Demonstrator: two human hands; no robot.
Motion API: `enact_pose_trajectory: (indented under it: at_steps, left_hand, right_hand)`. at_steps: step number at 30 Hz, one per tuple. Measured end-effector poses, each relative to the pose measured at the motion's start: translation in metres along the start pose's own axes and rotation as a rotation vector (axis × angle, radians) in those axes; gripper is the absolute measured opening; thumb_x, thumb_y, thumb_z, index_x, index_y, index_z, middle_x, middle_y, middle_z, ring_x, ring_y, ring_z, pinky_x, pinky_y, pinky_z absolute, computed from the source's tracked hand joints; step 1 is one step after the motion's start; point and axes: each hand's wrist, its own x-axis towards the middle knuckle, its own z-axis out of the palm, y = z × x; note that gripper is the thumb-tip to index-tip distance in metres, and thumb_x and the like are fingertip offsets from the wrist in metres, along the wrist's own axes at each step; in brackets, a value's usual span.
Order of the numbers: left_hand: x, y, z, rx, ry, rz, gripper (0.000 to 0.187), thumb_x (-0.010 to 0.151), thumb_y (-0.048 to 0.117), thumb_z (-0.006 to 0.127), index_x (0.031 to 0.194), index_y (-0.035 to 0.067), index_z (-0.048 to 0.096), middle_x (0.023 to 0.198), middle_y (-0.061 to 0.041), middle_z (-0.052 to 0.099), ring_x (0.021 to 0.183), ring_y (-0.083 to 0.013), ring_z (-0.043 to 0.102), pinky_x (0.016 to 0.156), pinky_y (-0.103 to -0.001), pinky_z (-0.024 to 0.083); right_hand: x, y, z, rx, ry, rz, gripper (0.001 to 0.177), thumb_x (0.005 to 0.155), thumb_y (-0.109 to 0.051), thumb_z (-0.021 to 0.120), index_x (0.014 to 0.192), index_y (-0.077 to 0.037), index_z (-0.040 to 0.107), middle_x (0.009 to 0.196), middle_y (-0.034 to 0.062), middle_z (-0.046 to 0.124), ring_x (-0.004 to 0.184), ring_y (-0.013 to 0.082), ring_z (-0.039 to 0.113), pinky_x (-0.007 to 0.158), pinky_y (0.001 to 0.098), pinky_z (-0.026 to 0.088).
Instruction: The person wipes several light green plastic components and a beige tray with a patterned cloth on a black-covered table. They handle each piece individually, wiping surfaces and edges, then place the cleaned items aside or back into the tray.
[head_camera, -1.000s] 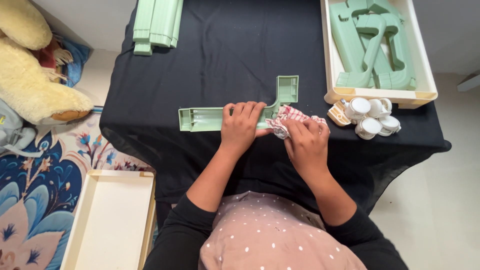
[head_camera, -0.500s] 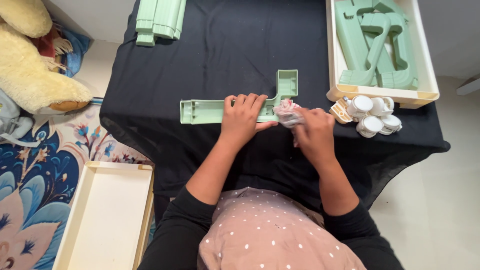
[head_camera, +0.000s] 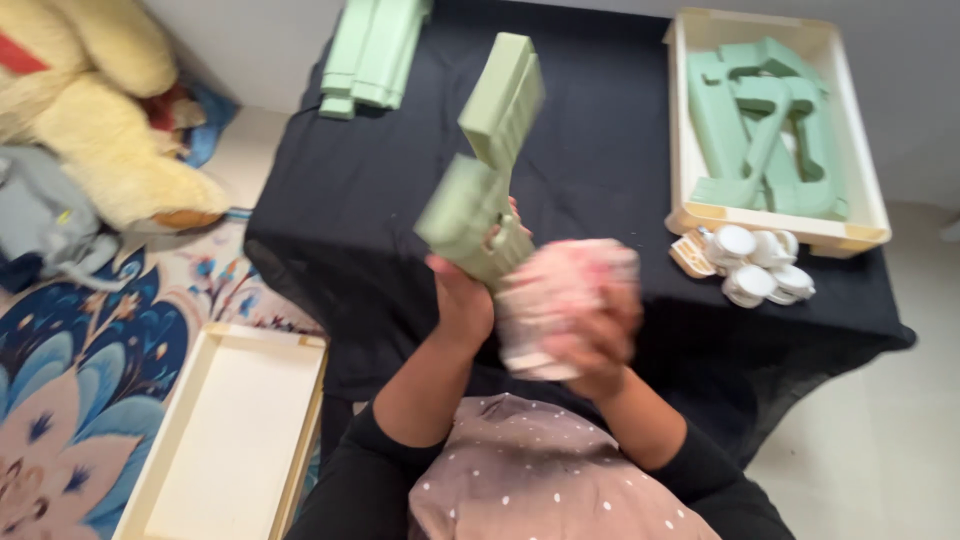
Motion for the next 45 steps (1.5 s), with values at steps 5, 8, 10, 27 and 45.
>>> enact_pose_trajectory:
  at_steps: [5, 8, 10, 27, 45]
  left_hand:
    - [-0.007, -0.008, -0.009, -0.921, 0.115, -0.456, 0.09, 0.088, 0.078, 0.045, 0.136, 0.002, 0.054, 0.125, -0.012, 0.063, 0.115, -0.0268, 0.066, 0.101, -0.042, 0.055]
    - [-0.009, -0.013, -0.015, -0.61, 0.241, -0.393, 0.087, 0.089, 0.078, 0.044, 0.136, 0.005, 0.053, 0.124, -0.013, 0.065, 0.112, -0.0262, 0.067, 0.101, -0.04, 0.056]
    - [-0.004, -0.012, -0.026, -0.684, 0.208, -0.265, 0.09, 0.095, 0.082, 0.041, 0.131, 0.001, 0.055, 0.118, -0.014, 0.066, 0.103, -0.0272, 0.068, 0.091, -0.042, 0.057]
    - [0.023, 0.028, -0.096, -0.414, 0.566, 0.067, 0.083, 0.092, 0.083, 0.035, 0.119, 0.008, 0.059, 0.101, -0.005, 0.059, 0.089, -0.0217, 0.061, 0.077, -0.042, 0.056]
    - [0.124, -0.069, -0.18, 0.353, 0.081, -0.784, 0.054, 0.105, 0.044, 0.043, 0.125, -0.003, 0.059, 0.105, -0.02, 0.075, 0.082, -0.0249, 0.075, 0.07, -0.038, 0.062]
  right_hand:
    - [0.028, -0.02, 0.027, -0.002, -0.132, -0.29, 0.026, 0.086, -0.025, 0.084, 0.109, -0.026, 0.071, 0.135, -0.0017, 0.062, 0.134, 0.0352, 0.051, 0.117, 0.0658, 0.036]
    - [0.033, -0.025, 0.033, -0.014, -0.185, -0.216, 0.028, 0.087, -0.026, 0.085, 0.114, -0.024, 0.075, 0.136, 0.0002, 0.064, 0.133, 0.0334, 0.053, 0.117, 0.0591, 0.034]
    - [0.026, -0.03, 0.032, -0.035, -0.246, -0.218, 0.031, 0.085, -0.026, 0.083, 0.116, -0.026, 0.076, 0.135, -0.0003, 0.065, 0.131, 0.0317, 0.053, 0.116, 0.0565, 0.033]
    - [-0.047, 0.023, 0.019, -0.046, -0.39, -0.006, 0.039, 0.08, 0.005, 0.069, 0.114, -0.012, 0.075, 0.125, 0.0101, 0.069, 0.126, 0.0351, 0.062, 0.109, 0.0498, 0.045]
    - [-0.013, 0.092, 0.025, -0.26, -0.456, 0.2, 0.047, 0.086, -0.002, 0.067, 0.132, -0.013, 0.069, 0.136, 0.0079, 0.065, 0.126, 0.0304, 0.058, 0.109, 0.0466, 0.038]
